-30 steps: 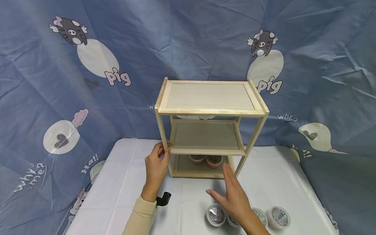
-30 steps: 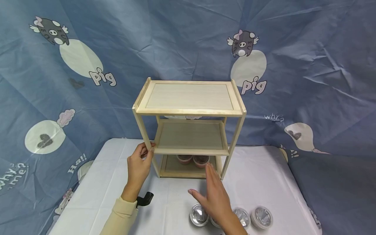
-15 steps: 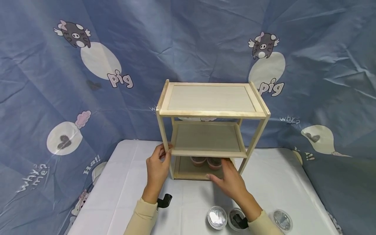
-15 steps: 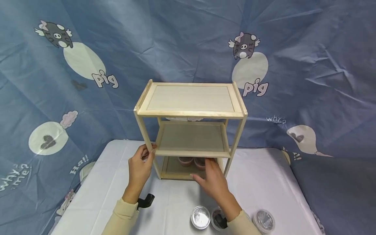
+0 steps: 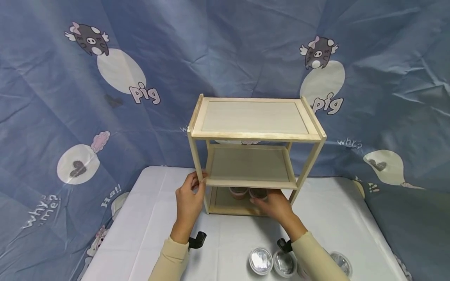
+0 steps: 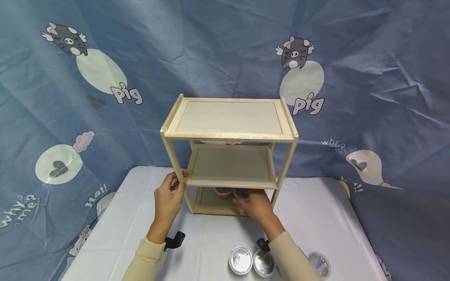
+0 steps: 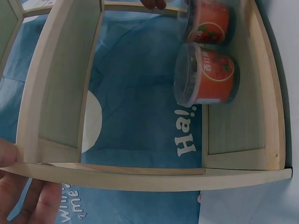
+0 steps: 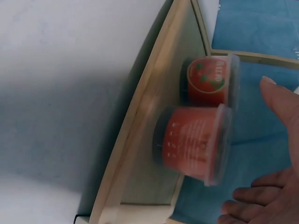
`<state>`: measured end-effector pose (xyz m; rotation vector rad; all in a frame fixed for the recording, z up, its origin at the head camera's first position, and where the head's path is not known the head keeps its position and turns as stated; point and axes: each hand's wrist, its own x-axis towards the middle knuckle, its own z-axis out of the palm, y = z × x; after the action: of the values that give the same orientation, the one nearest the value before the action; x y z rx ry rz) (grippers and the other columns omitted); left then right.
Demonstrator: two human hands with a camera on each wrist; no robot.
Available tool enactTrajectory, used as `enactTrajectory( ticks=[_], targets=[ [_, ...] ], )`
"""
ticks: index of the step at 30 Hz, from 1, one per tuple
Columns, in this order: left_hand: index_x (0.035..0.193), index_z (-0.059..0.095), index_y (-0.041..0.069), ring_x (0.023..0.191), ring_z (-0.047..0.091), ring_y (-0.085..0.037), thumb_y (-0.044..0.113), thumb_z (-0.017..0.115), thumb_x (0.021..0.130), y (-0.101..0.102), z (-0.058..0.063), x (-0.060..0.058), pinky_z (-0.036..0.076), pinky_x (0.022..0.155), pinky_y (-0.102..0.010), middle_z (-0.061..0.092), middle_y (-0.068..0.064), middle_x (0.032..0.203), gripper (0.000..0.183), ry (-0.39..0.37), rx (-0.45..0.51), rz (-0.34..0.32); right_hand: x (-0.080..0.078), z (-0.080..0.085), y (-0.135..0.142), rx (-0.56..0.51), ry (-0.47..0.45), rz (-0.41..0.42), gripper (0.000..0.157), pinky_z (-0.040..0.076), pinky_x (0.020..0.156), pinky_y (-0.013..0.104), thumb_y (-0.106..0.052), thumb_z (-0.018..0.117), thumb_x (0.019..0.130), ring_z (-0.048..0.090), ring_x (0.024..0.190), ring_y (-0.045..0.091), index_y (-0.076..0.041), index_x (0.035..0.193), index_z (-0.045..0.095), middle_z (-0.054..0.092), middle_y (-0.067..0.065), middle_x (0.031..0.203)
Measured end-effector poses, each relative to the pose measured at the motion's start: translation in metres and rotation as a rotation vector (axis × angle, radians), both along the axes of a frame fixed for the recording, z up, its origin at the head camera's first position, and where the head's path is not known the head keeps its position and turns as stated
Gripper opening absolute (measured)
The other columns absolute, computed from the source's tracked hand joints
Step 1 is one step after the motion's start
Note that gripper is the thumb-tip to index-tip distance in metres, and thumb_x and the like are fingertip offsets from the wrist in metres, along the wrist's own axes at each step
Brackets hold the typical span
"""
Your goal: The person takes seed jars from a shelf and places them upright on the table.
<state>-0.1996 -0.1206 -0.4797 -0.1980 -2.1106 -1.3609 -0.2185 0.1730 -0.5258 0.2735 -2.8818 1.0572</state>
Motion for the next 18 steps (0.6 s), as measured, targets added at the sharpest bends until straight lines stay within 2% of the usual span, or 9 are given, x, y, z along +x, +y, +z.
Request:
enactTrajectory(
  ticks=[4, 10, 18],
  targets=[
    [0.124, 0.071, 0.003, 0.099, 0.075, -0.017, 0.004, 0.072, 0.099, -0.001, 0.0, 0.0, 0.059, 0.081, -0.02, 0.079, -0.003, 0.111, 0.025, 0.007, -0.006, -0.001, -0.009, -0.004, -0.006, -0.004, -0.025, -0.002, 0.083, 0.047, 0.109, 0.057, -0.041, 0.084, 0.089, 0.052, 0.137, 0.042, -0.007, 0.154, 0.046, 0.054, 0.024, 0.148],
    [0.122, 0.072, 0.003, 0.098, 0.076, -0.017, 0.005, 0.073, 0.098, -0.001, -0.002, -0.001, 0.058, 0.081, -0.018, 0.079, -0.002, 0.11, 0.024, -0.001, -0.016, 0.005, -0.012, -0.006, -0.01, 0.042, -0.102, -0.025, 0.089, 0.045, 0.11, 0.059, -0.043, 0.082, 0.091, 0.048, 0.14, 0.046, -0.003, 0.158, 0.039, 0.049, 0.026, 0.152],
    [0.122, 0.072, 0.003, 0.097, 0.076, -0.018, 0.003, 0.072, 0.098, 0.0, 0.001, -0.001, 0.057, 0.08, -0.015, 0.079, -0.003, 0.11, 0.024, 0.01, -0.027, 0.008, -0.015, -0.012, -0.007, 0.103, -0.112, -0.081, 0.08, 0.053, 0.098, 0.06, -0.042, 0.079, 0.092, 0.059, 0.126, 0.048, 0.004, 0.149, 0.048, 0.061, 0.029, 0.137]
  ],
)
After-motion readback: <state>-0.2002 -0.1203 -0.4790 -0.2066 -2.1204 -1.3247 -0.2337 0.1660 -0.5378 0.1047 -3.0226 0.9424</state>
